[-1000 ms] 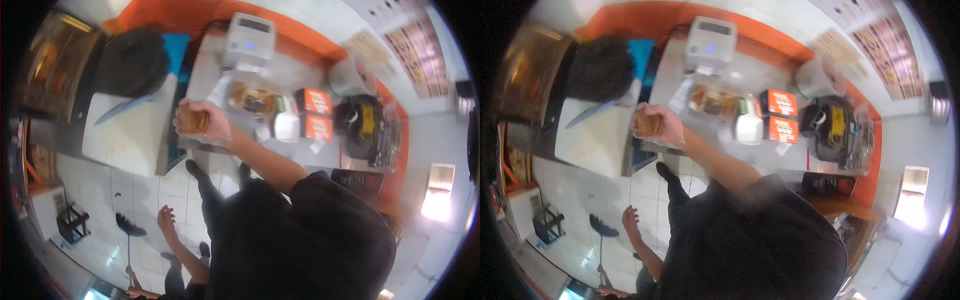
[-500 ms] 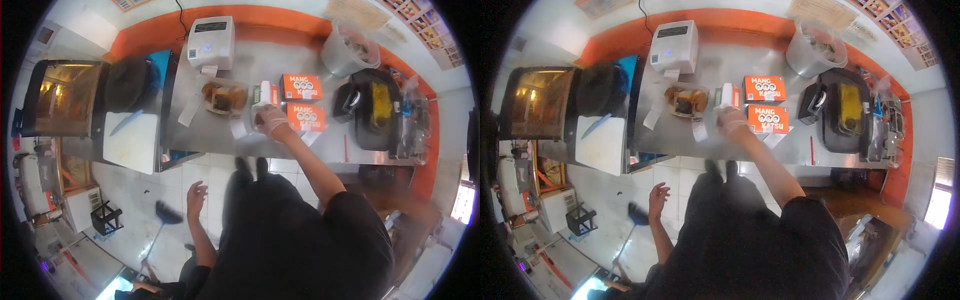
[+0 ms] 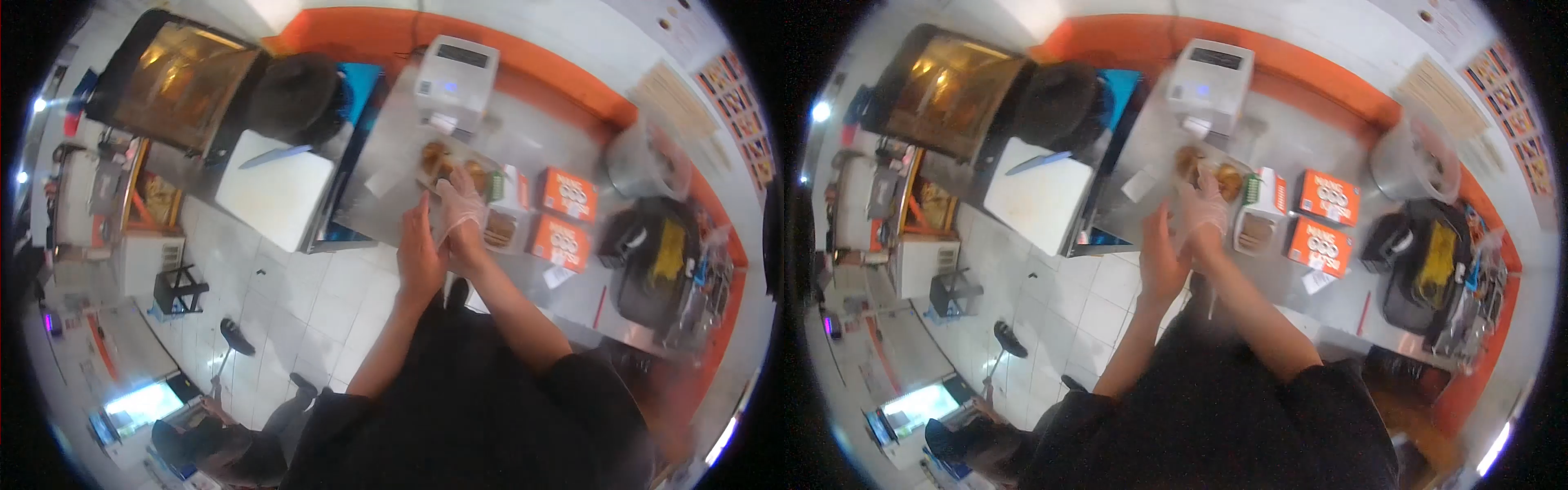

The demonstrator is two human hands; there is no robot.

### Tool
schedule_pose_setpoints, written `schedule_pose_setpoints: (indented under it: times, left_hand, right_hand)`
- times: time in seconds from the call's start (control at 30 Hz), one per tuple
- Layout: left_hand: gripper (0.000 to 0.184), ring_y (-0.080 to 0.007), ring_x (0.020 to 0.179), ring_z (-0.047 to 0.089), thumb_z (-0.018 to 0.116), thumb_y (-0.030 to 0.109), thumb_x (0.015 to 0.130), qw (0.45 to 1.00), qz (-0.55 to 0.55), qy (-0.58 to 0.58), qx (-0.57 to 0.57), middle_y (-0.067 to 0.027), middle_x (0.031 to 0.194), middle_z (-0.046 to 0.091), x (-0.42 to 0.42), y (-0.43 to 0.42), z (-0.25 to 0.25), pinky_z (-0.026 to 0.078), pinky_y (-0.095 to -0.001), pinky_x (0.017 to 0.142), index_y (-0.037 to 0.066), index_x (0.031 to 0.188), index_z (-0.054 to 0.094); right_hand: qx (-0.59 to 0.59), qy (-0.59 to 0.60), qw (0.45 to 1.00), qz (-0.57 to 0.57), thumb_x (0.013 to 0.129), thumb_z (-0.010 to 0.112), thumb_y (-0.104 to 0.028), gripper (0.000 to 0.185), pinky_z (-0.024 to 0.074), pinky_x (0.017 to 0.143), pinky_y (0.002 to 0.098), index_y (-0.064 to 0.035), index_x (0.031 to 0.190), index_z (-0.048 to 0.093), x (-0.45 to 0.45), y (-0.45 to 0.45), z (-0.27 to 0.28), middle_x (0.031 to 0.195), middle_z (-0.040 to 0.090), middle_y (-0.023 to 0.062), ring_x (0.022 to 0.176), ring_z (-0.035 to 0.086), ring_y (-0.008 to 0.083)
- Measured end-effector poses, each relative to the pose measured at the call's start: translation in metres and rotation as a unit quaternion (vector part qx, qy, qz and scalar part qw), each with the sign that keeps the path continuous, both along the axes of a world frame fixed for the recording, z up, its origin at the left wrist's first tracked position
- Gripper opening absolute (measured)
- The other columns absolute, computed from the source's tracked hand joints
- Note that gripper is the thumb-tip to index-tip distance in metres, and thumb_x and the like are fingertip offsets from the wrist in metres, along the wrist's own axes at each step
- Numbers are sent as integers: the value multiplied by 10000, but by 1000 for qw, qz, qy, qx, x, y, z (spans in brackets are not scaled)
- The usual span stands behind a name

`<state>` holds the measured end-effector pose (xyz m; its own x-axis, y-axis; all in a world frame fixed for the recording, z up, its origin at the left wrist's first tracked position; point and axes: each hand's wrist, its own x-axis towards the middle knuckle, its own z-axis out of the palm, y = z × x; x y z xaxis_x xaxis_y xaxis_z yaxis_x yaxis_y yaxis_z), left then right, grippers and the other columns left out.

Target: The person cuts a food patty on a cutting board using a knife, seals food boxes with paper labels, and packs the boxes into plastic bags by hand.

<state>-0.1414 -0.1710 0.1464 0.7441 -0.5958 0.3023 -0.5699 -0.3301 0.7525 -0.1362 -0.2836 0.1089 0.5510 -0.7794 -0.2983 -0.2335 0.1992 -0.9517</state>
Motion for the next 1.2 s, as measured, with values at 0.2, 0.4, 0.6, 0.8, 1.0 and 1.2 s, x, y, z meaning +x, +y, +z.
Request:
schedule_pose_setpoints:
  times: [0.2, 0.4, 0.6, 0.8, 1.0, 1.2]
  left_hand:
    - [557, -214, 828, 556, 586, 47, 890, 990, 119, -47, -64, -99, 979, 572, 115, 8, -6, 445, -304, 701, 61, 1436, 478]
    - [473, -191, 765, 595, 721, 157, 780, 949, 148, -116, -251, -77, 898, 617, 287, 74, -23, 468, -285, 710, 30, 1227, 632]
    - [404, -283, 993, 670, 722, 278, 848, 866, 90, 488, 56, -111, 1153, 690, 610, 367, -175, 547, -378, 869, 41, 1168, 657]
    - [407, -228, 1185, 586, 641, 110, 927, 971, 132, 199, 27, -138, 1283, 630, 698, 379, -128, 476, -343, 1011, 16, 1321, 602]
    - [412, -265, 1266, 497, 601, 182, 967, 932, 264, 211, -129, -145, 1309, 545, 603, 216, -63, 411, -392, 1055, 21, 1337, 518]
    - [275, -145, 936, 638, 652, 207, 939, 863, -226, 407, 194, -72, 1017, 690, 264, 48, -79, 526, -307, 834, 49, 1164, 654]
  right_hand:
    - [11, -108, 988, 113, 997, 521, -198, 535, 344, 1135, 369, 7, 1475, 391, 68, 72, 9, 1507, 429, 228, 1391, 427, 325]
    - [-157, -109, 889, 415, 1002, 523, -213, 509, 308, 1161, 463, -22, 1460, 411, 62, 115, 79, 1583, 292, 239, 1417, 361, 408]
    - [-13, 53, 783, 620, 976, 607, -229, 521, 483, 983, 405, -44, 1445, 474, -25, 38, 38, 1396, 552, 196, 1228, 569, 298]
    - [-170, 256, 877, 370, 944, 630, -211, 452, 508, 926, 379, -20, 1347, 555, -113, -41, 9, 1226, 652, 182, 1072, 649, 276]
    - [-84, 332, 929, 141, 919, 631, -199, 365, 534, 848, 410, 18, 1211, 610, -159, -66, -5, 1070, 691, 187, 963, 687, 319]
    - [-303, 351, 882, 80, 938, 554, -175, 267, 515, 846, 480, 37, 1087, 621, -140, -113, -64, 1005, 669, 234, 987, 640, 411]
